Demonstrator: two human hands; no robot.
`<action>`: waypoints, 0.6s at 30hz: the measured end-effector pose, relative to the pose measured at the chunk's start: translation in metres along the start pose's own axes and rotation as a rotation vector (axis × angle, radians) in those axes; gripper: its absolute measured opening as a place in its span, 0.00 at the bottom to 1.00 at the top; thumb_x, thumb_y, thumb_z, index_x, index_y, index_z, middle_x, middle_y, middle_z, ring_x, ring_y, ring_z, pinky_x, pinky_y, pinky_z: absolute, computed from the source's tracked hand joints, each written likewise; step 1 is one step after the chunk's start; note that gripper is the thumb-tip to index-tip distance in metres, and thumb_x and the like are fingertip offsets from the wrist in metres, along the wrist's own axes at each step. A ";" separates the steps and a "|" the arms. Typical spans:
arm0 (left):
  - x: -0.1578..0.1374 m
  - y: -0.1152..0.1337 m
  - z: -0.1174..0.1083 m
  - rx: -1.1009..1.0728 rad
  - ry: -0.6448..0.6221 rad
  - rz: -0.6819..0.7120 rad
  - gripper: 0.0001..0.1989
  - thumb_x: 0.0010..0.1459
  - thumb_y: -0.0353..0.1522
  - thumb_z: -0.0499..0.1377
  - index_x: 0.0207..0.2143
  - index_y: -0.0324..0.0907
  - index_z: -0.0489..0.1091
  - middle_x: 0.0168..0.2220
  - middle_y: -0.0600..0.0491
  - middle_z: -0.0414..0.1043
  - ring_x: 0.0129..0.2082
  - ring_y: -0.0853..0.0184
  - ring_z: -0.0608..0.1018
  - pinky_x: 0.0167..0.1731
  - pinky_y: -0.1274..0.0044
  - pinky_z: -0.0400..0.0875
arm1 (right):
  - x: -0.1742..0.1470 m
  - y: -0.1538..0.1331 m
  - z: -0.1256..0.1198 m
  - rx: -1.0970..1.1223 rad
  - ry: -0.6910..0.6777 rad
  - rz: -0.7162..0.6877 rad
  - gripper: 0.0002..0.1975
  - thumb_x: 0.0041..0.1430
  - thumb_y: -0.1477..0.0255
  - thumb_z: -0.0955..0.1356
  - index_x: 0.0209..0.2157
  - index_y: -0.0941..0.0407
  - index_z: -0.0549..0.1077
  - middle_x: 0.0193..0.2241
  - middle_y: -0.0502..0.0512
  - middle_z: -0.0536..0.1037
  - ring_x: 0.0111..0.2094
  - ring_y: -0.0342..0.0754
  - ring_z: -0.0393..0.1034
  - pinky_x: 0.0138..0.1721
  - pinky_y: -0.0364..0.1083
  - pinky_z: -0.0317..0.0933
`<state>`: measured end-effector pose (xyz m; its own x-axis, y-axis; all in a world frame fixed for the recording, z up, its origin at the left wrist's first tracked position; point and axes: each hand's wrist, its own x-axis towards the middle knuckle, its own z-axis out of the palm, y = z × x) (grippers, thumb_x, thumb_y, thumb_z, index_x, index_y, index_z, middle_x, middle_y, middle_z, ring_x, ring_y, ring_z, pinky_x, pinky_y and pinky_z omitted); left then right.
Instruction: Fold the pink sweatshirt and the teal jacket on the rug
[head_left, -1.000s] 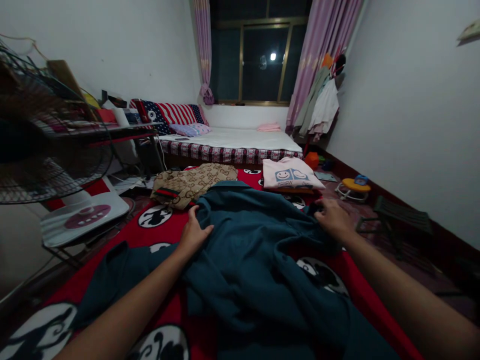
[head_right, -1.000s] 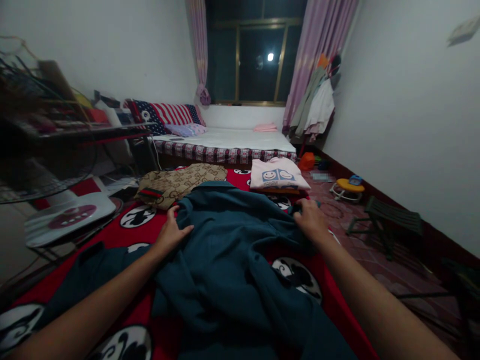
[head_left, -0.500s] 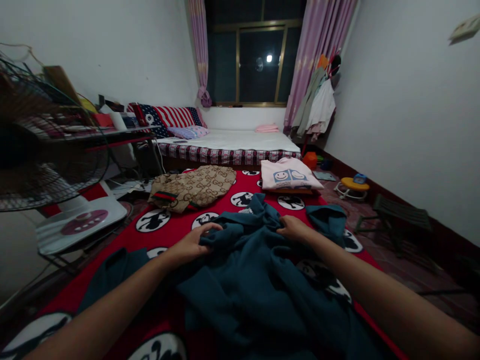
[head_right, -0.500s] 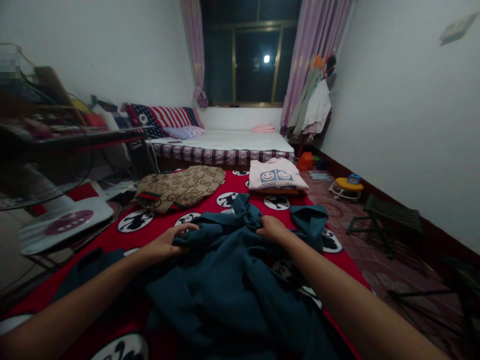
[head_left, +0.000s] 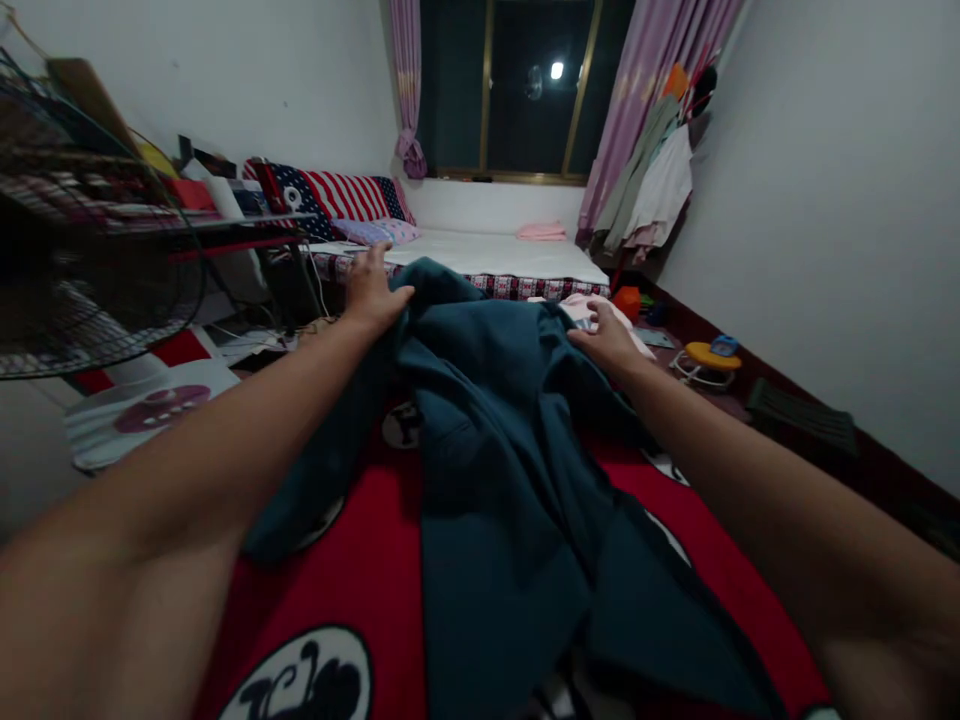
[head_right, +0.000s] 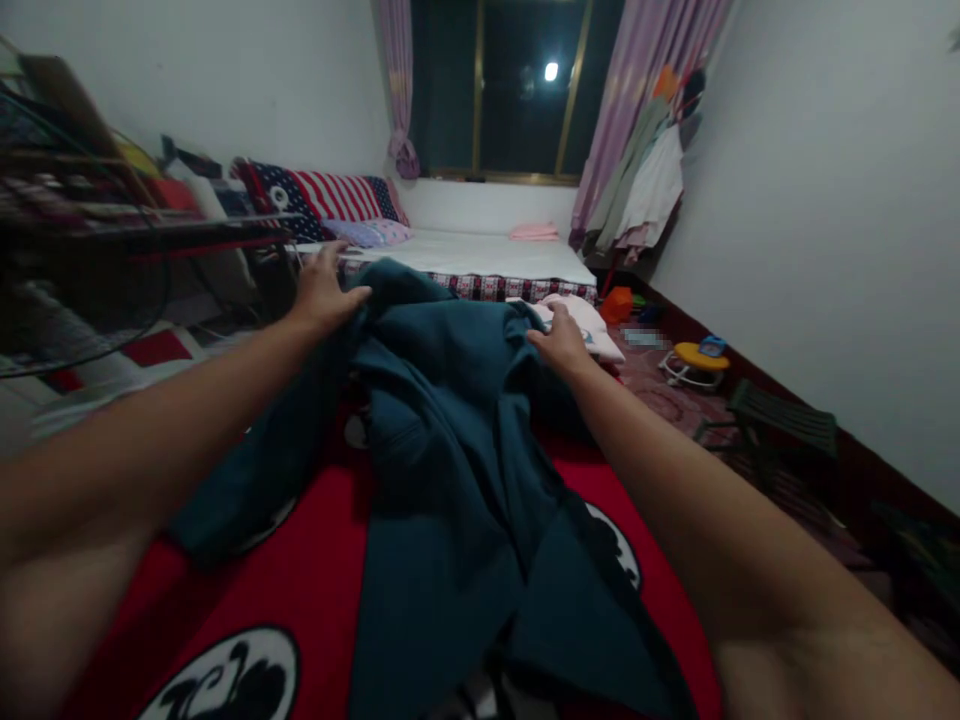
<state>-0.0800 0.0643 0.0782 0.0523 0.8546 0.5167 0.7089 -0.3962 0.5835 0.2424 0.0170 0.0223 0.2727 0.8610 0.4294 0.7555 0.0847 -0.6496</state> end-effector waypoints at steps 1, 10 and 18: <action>-0.009 0.000 0.007 0.028 0.009 0.045 0.32 0.54 0.28 0.58 0.61 0.31 0.56 0.61 0.47 0.56 0.64 0.53 0.55 0.61 0.66 0.46 | -0.010 0.004 0.000 0.008 -0.039 -0.030 0.33 0.50 0.70 0.68 0.59 0.60 0.60 0.54 0.65 0.69 0.48 0.54 0.69 0.48 0.52 0.64; -0.195 -0.012 0.039 -0.113 -0.775 0.724 0.15 0.58 0.28 0.59 0.48 0.46 0.71 0.57 0.48 0.63 0.58 0.60 0.65 0.57 0.67 0.62 | -0.164 0.012 -0.065 -0.013 -0.716 -0.221 0.22 0.54 0.57 0.69 0.48 0.54 0.74 0.55 0.59 0.70 0.57 0.56 0.62 0.59 0.54 0.55; -0.209 0.007 0.069 0.154 -0.875 0.958 0.44 0.46 0.16 0.55 0.64 0.49 0.50 0.66 0.50 0.51 0.65 0.55 0.53 0.59 0.64 0.56 | -0.224 0.021 -0.095 -0.258 -1.066 -0.104 0.54 0.38 0.66 0.78 0.65 0.41 0.50 0.68 0.54 0.40 0.66 0.62 0.41 0.62 0.57 0.49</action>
<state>-0.0376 -0.0938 -0.0683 0.9742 0.2133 0.0743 0.2050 -0.9731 0.1054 0.2541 -0.2217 -0.0277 -0.3597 0.8573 -0.3684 0.8806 0.1813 -0.4379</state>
